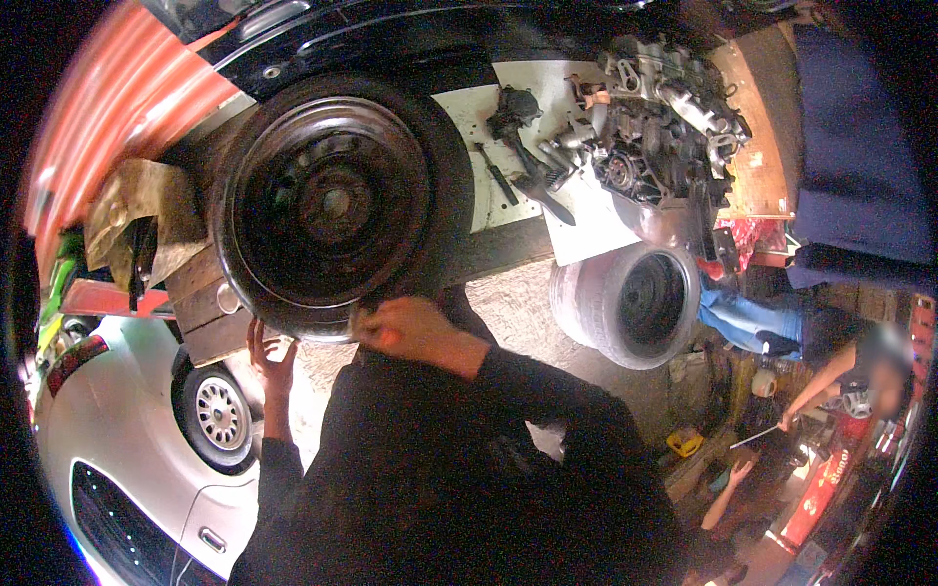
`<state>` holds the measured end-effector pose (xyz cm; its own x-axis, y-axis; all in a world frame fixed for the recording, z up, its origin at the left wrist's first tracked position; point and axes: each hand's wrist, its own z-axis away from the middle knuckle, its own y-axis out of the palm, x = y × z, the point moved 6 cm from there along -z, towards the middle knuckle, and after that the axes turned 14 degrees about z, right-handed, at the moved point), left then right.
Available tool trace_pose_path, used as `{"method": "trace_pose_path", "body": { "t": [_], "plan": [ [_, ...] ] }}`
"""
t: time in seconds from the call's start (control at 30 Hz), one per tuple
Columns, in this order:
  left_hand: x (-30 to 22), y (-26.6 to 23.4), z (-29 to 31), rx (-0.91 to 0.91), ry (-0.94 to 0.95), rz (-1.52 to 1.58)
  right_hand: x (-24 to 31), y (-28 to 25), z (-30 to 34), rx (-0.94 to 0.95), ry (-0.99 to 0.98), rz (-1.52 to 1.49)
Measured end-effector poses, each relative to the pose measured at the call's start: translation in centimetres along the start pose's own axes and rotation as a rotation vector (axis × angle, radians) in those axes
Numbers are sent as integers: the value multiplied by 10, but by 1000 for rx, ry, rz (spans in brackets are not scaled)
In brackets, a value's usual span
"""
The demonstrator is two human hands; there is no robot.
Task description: The person uses a brush to scrub the inner rim and outer edge of a car wheel mounted on a wooden stand. They repeatedly dip the brush into a small container of liquid and continue scrubbing different sections of the wheel surface.
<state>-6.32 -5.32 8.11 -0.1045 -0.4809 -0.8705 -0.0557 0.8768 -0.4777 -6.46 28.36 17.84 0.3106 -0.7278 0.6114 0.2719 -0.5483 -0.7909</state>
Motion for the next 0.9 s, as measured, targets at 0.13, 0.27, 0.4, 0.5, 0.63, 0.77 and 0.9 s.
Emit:
{"method": "trace_pose_path", "body": {
  "t": [0.13,0.27,0.4,0.5,0.63,0.77,0.9],
  "plan": [
    [5,0,3,-24,-24,29,-88,-54,27,-280,347,32],
    [1,4,0,-48,27,67,-92,-91,30,-490,283,151],
    [0,2,0,-64,67,30,-28,-48,8,-226,100,239],
    [-2,4,-2,-54,98,43,-1,2,-11,28,76,326],
    [-3,2,-3,-53,89,90,49,34,-58,79,-14,305],
    [-1,-4,-5,-4,23,57,101,68,-107,87,-92,138],
    [3,-16,-9,70,-17,83,119,73,-136,14,-170,130]
  ]
}}
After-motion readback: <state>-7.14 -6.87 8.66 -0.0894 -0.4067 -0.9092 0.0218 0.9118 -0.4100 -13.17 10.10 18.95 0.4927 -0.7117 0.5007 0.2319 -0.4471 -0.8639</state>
